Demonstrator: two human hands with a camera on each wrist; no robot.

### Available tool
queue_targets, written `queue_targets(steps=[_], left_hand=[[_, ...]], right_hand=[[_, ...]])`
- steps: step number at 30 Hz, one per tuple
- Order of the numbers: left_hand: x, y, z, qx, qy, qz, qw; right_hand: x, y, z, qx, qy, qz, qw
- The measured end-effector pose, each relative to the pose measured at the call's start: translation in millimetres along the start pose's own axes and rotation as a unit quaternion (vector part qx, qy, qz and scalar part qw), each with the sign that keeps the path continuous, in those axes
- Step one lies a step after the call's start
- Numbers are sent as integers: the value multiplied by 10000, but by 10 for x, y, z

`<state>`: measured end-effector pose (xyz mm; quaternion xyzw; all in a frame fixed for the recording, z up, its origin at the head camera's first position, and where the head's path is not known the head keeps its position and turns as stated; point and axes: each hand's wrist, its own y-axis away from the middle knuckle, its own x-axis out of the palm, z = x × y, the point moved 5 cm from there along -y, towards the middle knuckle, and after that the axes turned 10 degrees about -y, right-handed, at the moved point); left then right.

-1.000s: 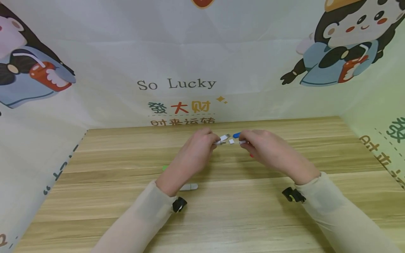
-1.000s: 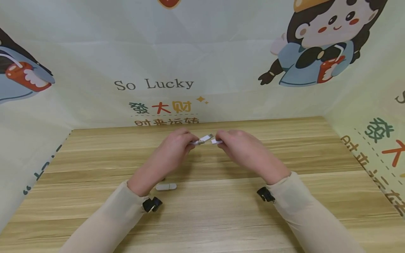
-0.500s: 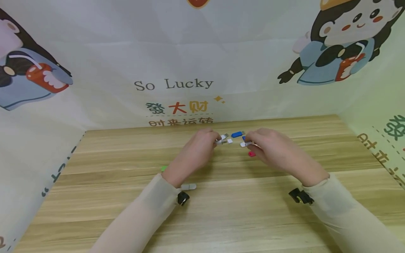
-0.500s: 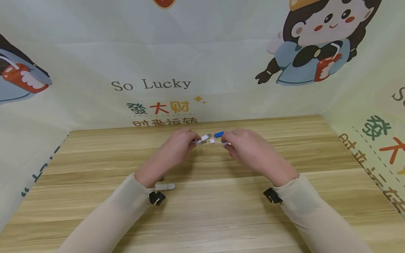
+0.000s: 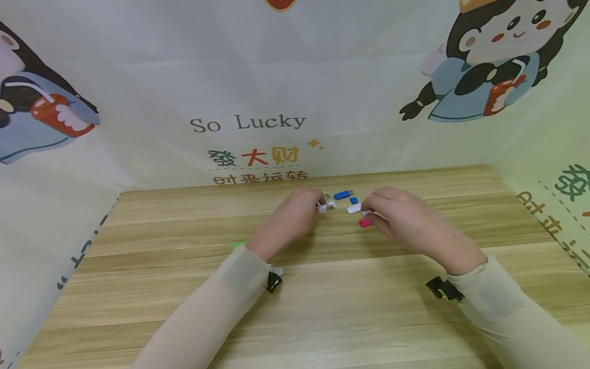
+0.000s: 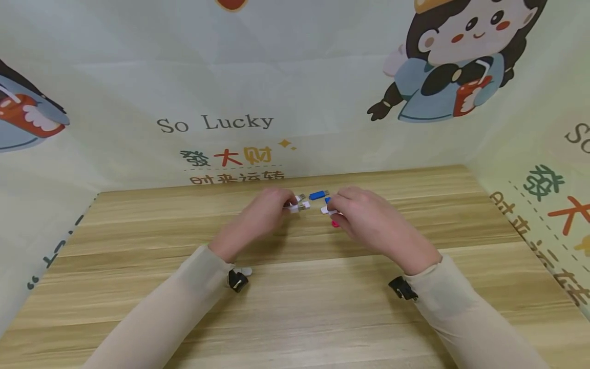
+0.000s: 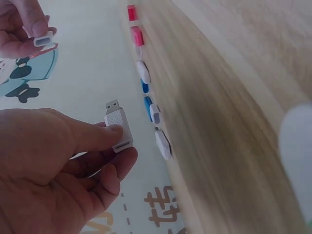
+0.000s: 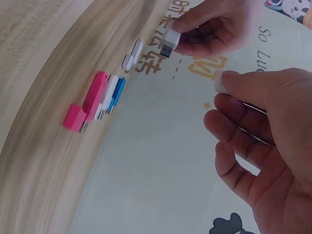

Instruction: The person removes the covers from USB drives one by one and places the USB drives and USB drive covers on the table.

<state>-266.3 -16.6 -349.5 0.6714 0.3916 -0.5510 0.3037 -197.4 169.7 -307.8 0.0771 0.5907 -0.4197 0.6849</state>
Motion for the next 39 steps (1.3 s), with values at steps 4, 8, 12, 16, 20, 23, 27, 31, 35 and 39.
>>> queue_targets(steps=[4,8,12,16,20,23,27,31,35,39], left_hand=[[56,-66,-3,-140,30,162,9998],[112,-133,-25,-222,62,333,9992],[149,-192,-55,-207,25,384,9990],[171,-235,-80,-152,-37,387,9991],[201,-268,-87,-102,-39,389,9992],[224,-289,-90,-82,-44,435,9990],[241,-303,-95,-107,-54,525,9985],[267,-316,-87,-154,-53,554,9983],[283,-327,-77,-198,-83,569,9981],[292,-335,-75,-188,-141,595,9980]], right_hand=[[-9,18,10,8,36,19,10000],[-20,38,16,-47,33,-2,10000],[-24,53,11,-79,27,-9,10000],[-24,65,3,-81,39,13,10000],[-27,76,-2,-44,77,35,10000],[-30,80,-4,-29,92,28,9999],[-29,82,-7,7,107,29,9999],[-30,83,-8,74,104,61,9999],[-32,84,-7,132,97,92,9998],[-27,83,-7,119,121,97,9998]])
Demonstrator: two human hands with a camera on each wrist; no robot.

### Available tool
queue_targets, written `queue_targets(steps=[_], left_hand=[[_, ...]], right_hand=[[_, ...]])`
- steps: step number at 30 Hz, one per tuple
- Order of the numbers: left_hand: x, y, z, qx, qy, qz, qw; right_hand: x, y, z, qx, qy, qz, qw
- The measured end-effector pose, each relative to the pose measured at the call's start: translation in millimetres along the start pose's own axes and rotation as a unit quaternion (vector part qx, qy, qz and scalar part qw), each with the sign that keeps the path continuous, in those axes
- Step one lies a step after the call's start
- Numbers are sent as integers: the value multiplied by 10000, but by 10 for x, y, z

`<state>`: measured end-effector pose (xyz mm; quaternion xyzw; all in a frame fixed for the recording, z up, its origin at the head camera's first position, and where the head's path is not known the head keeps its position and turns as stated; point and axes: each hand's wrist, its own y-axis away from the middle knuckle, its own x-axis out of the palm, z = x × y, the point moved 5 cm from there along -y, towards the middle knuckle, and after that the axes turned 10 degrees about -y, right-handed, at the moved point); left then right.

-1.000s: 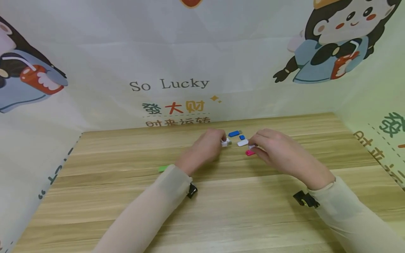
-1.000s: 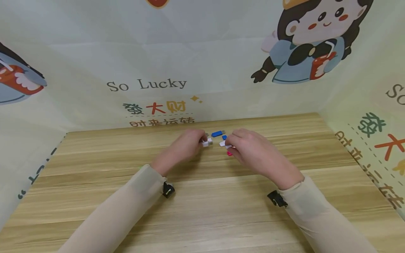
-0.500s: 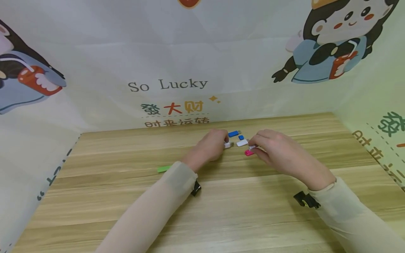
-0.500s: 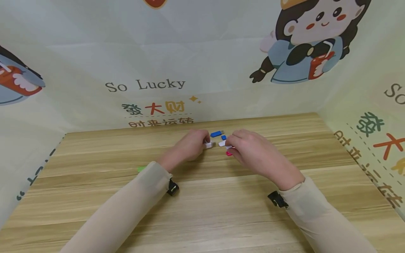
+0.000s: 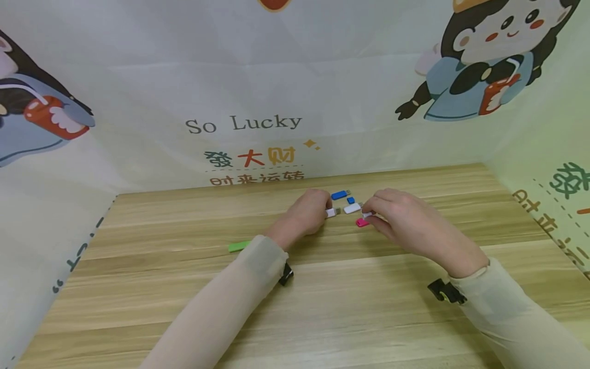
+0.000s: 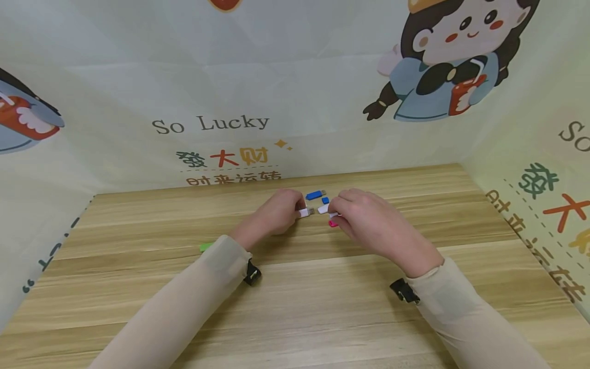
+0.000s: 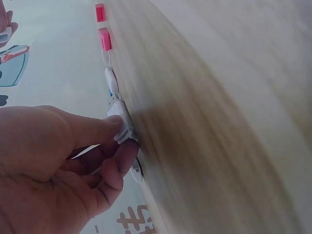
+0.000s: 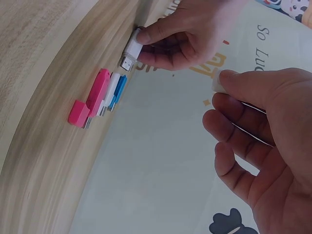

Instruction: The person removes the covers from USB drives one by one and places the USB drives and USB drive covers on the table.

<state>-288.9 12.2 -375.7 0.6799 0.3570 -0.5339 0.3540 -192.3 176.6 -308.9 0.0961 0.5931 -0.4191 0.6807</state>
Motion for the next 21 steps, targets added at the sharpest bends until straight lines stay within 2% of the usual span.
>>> queue_targets(steps=[6,21], left_hand=[[4,-12,0,8,-138,-17,9999],[34,-14,1,-171,-97,101,9998]], right_hand=[[6,-8,-3,-58,-2,-16,10000],[7,-10,28,-136,-19,-42,9999]])
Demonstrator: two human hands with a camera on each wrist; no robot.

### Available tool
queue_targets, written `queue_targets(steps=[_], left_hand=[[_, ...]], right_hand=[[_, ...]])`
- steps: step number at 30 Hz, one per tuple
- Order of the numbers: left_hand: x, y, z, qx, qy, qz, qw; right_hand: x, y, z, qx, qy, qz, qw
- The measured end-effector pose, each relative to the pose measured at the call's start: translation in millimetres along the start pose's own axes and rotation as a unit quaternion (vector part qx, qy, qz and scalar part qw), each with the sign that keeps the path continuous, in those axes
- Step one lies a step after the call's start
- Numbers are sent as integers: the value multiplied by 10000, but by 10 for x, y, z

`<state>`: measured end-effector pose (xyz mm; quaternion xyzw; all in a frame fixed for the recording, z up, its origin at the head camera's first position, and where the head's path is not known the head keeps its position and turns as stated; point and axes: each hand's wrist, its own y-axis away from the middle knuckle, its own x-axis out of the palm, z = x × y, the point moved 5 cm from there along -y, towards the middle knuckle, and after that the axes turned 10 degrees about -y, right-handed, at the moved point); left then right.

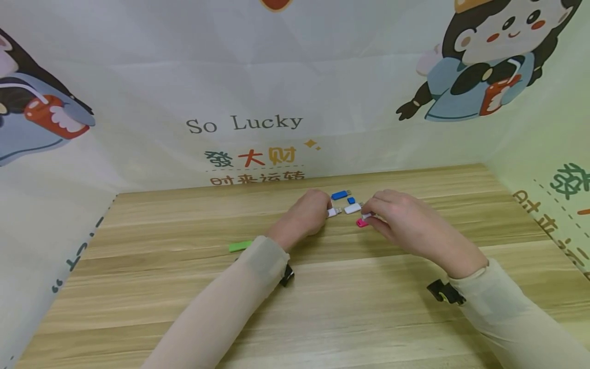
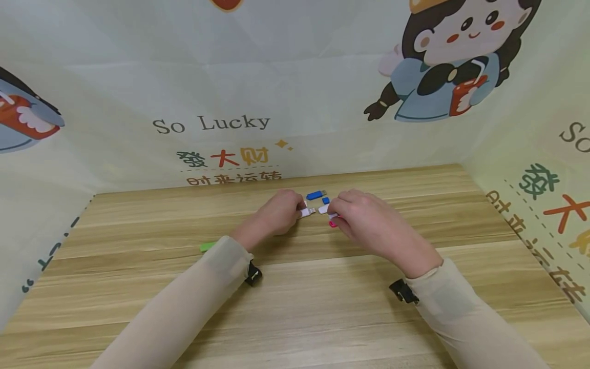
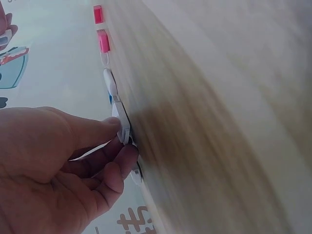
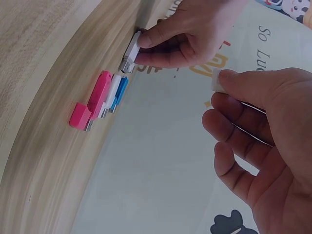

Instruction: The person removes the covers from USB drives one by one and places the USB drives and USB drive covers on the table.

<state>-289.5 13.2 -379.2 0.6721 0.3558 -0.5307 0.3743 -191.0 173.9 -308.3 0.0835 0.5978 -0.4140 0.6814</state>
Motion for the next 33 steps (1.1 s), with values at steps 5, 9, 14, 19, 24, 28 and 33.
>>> queue_targets(steps=[5,9,14,19,24,28,33], left_hand=[[7,-1,15,-38,14,-14,10000],[0,12,31,-65,80,-51,9999],[-43,53,55,-107,195,-107,9997],[-90,106,84,-140,178,-133,9997],[-135,169,102,-66,139,-193,9997],[-179,238,111,-23,45,-327,9995],[-232,332,127,0,120,-496,9987]], right_hand=[[5,-15,12,-17,-12,-23,10000],[20,-30,5,18,10,1,10000],[38,-53,-1,53,17,33,10000],[51,-82,-13,109,-62,71,9999],[62,-116,-34,196,-195,113,9996],[77,-155,-55,312,-232,189,9991],[111,-209,-88,323,-260,248,9988]])
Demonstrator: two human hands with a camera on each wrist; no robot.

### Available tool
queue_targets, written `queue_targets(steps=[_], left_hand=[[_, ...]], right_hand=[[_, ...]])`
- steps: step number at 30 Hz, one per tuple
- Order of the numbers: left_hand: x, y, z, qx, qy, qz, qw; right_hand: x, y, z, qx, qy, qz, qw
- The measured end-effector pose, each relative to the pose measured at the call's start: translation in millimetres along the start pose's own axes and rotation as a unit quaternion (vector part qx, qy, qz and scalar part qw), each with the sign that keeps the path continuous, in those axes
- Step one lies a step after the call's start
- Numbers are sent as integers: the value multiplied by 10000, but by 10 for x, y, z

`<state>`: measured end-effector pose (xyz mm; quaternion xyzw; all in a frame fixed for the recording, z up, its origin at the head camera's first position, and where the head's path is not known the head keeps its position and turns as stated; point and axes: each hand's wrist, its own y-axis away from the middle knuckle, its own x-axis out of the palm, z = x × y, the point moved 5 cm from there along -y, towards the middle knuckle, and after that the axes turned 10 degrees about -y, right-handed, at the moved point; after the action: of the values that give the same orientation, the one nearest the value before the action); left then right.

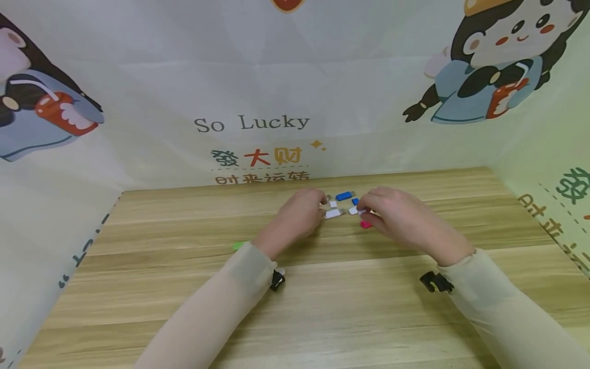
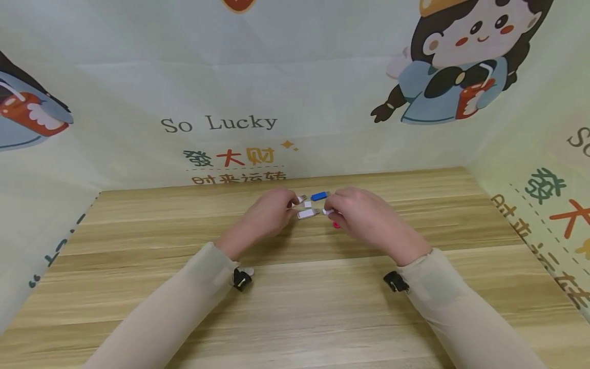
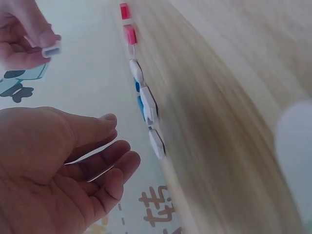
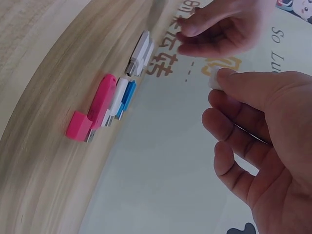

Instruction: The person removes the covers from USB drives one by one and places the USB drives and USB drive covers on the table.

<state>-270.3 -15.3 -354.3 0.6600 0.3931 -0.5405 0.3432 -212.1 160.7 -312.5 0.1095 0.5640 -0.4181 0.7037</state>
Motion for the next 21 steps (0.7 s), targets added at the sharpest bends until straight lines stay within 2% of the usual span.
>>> queue_targets(steps=[11,21], left_hand=[[-62,156,87,96,-197,-311,9993],[-137,359,118,259,-338,-572,9975]], right_hand=[[124,-153,-113,267,80,425,9987],[274,-279,-227,539,126,914,9943]])
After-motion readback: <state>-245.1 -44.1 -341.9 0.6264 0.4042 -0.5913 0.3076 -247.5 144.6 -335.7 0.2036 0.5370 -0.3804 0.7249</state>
